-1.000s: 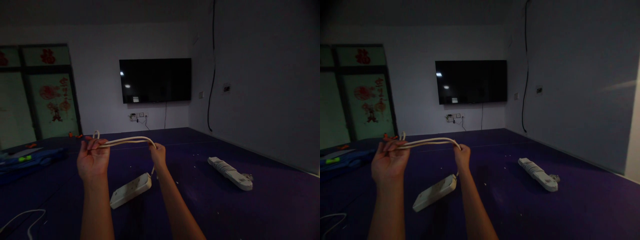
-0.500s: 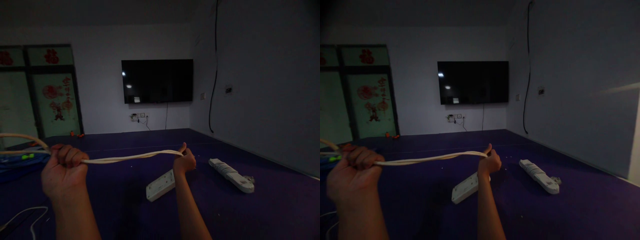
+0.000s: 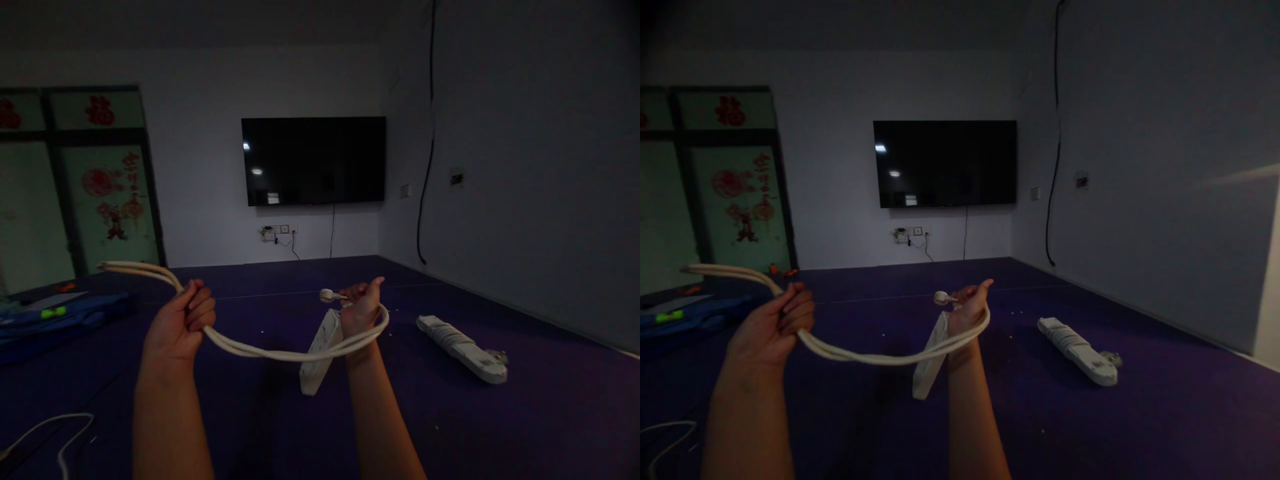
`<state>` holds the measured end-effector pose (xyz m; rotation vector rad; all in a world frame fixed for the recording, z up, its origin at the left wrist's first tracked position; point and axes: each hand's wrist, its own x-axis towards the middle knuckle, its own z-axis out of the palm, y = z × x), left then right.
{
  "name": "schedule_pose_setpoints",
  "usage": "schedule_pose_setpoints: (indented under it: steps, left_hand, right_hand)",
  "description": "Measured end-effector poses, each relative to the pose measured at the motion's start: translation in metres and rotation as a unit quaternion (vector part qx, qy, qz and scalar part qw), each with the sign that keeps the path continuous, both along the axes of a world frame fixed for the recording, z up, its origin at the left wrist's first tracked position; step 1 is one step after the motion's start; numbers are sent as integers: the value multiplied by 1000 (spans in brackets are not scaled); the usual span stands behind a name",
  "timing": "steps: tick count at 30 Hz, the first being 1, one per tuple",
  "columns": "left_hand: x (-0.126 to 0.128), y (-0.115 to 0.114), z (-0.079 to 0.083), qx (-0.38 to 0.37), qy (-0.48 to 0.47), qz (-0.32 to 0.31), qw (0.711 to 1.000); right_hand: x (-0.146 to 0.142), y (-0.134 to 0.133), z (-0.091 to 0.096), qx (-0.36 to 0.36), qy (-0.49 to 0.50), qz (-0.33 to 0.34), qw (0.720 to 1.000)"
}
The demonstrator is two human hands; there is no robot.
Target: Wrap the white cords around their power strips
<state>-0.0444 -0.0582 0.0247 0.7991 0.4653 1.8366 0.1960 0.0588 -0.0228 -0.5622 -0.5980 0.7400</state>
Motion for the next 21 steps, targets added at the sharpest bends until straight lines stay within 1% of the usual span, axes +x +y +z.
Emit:
schedule_pose_setpoints:
  steps: [1, 3, 5, 8, 10, 13, 15, 18, 19, 21]
  left_hand:
    - [4, 3, -1, -9, 36, 6, 999]
    - [13, 7, -3, -15, 117, 17, 993]
    - [22, 8, -3, -12, 184, 23, 983]
    - [37, 6, -3, -18, 259, 19, 965]
    - [46, 5, -3, -42, 305, 13, 951]
    - [59, 6, -8, -62, 372, 26, 926]
    - [66, 10, -13, -48, 426, 44, 902]
    - [73, 16, -19, -26, 513, 64, 855]
    - [75, 17, -20, -17, 536, 72, 841]
    - [77, 20, -18, 9, 563, 89, 821]
  right_hand:
    - [-2, -3, 4, 24, 3, 34, 999]
    - [-5, -8, 9, 56, -11, 79, 995]
    - [-6, -13, 13, 60, -44, 107, 991]
    - [-8, -19, 15, 46, -108, 133, 984]
    - [-10, -22, 15, 40, -140, 136, 980]
    - [-14, -28, 15, 45, -180, 113, 976]
    - [-18, -32, 15, 49, -205, 101, 972]
    - [-24, -38, 17, 45, -243, 99, 964]
    - [-26, -40, 18, 45, -261, 106, 959]
    - [-28, -44, 20, 45, -288, 117, 949]
